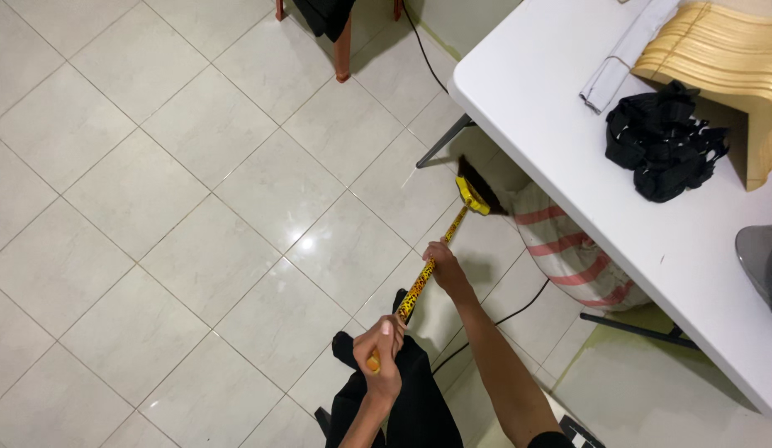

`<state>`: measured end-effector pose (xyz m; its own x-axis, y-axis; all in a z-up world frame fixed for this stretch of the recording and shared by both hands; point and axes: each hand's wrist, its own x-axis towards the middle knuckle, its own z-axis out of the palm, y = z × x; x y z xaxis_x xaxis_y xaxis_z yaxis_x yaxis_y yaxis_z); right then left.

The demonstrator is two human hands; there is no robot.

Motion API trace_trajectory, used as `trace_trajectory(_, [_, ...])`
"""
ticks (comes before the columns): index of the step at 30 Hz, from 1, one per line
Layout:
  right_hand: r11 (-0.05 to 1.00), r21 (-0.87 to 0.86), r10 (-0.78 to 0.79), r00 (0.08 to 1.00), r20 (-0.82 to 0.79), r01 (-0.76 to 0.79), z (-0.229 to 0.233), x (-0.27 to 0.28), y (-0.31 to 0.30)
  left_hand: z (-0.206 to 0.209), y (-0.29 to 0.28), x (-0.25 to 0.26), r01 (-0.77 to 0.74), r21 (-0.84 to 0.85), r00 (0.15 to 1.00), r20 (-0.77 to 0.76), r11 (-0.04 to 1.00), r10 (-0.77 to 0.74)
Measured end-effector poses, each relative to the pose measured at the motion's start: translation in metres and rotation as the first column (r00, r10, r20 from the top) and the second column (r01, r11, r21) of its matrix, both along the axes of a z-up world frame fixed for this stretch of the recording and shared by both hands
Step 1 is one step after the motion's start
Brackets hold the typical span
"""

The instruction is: The person sweeps a tiled floor using a broom, moving across the room and pushing debris along the floor surface.

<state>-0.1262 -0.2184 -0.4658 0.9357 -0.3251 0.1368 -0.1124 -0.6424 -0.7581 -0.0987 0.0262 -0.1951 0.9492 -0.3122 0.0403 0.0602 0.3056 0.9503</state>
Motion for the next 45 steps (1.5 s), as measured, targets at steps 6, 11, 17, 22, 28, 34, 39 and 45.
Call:
trace_trajectory(6, [0.998,0.064,0.019,1.0,0.016,-0.02,0.055,0.028,0.022,0.038,-0.012,0.028,-0.084,-0.12,0.971,0.213,0.989,0.108])
trace_trajectory(11, [0.982,0.148,0.125,0.99,-0.058,-0.115,0.116,0.043,0.056,0.09,-0.004,0.04,-0.152,-0.057,0.965,0.207,0.987,0.161])
trace_trajectory(17, [0.974,0.18,0.183,0.941,-0.286,-0.135,0.114,0.06,0.09,0.128,0.008,0.038,-0.237,0.001,0.937,0.263,0.971,0.229])
trace_trajectory(22, [0.961,0.234,0.228,0.894,-0.385,-0.145,0.16,0.057,0.112,0.134,0.032,0.045,-0.255,-0.031,0.88,0.406,0.966,0.246])
trace_trajectory(28, [0.968,0.18,0.237,0.871,-0.43,-0.174,0.227,0.045,0.103,0.176,0.055,0.072,-0.019,-0.019,0.923,0.385,1.0,0.025])
trace_trajectory(34, [0.983,0.172,0.145,0.836,-0.529,-0.061,0.253,0.012,0.059,0.188,0.02,0.097,0.381,-0.051,0.891,0.285,0.923,-0.352])
trace_trajectory(39, [0.969,0.245,0.06,0.942,-0.33,0.024,0.236,-0.04,0.03,0.178,-0.031,0.095,0.596,-0.016,0.778,0.262,0.803,-0.571])
trace_trajectory(45, [0.935,0.237,-0.105,0.843,-0.528,0.265,0.214,-0.078,0.024,0.169,-0.057,0.081,0.733,0.036,0.669,0.14,0.679,-0.73])
